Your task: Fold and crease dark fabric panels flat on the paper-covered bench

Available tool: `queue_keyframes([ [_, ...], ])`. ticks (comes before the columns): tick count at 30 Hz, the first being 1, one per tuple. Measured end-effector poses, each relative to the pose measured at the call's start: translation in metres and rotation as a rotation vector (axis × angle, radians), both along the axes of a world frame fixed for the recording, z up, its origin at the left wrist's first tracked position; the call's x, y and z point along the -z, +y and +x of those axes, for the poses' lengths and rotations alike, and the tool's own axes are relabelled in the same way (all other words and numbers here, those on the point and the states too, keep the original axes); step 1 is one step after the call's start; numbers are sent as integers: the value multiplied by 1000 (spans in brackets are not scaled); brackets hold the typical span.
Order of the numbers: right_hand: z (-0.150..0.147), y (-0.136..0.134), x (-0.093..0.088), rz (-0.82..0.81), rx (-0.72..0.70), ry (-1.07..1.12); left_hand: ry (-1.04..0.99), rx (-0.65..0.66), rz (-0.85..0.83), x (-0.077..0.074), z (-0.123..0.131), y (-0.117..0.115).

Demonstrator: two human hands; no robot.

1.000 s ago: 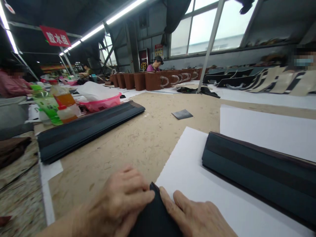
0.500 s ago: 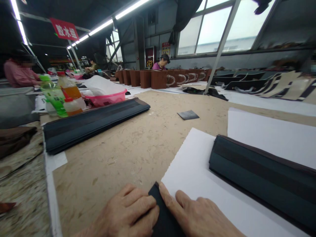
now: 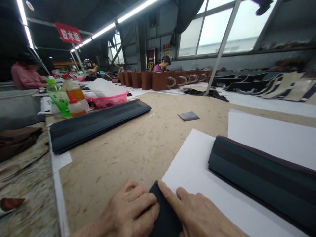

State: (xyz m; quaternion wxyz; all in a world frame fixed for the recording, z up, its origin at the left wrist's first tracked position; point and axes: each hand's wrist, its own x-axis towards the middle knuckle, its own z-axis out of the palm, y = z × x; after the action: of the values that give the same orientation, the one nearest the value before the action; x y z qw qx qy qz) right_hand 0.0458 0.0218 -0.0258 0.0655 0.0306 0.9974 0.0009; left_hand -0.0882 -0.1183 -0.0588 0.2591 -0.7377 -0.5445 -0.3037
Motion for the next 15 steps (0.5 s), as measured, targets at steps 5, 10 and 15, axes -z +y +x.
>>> queue_keyframes([
  [5,0,-2,2,-89,41,9,-8,-7,-49,-3,0,-1],
  [10,-3,-11,1,-164,87,82,-91,5,-102,-17,5,-5],
  [15,11,0,-22,-261,172,188,-166,-28,-368,-42,14,-15],
])
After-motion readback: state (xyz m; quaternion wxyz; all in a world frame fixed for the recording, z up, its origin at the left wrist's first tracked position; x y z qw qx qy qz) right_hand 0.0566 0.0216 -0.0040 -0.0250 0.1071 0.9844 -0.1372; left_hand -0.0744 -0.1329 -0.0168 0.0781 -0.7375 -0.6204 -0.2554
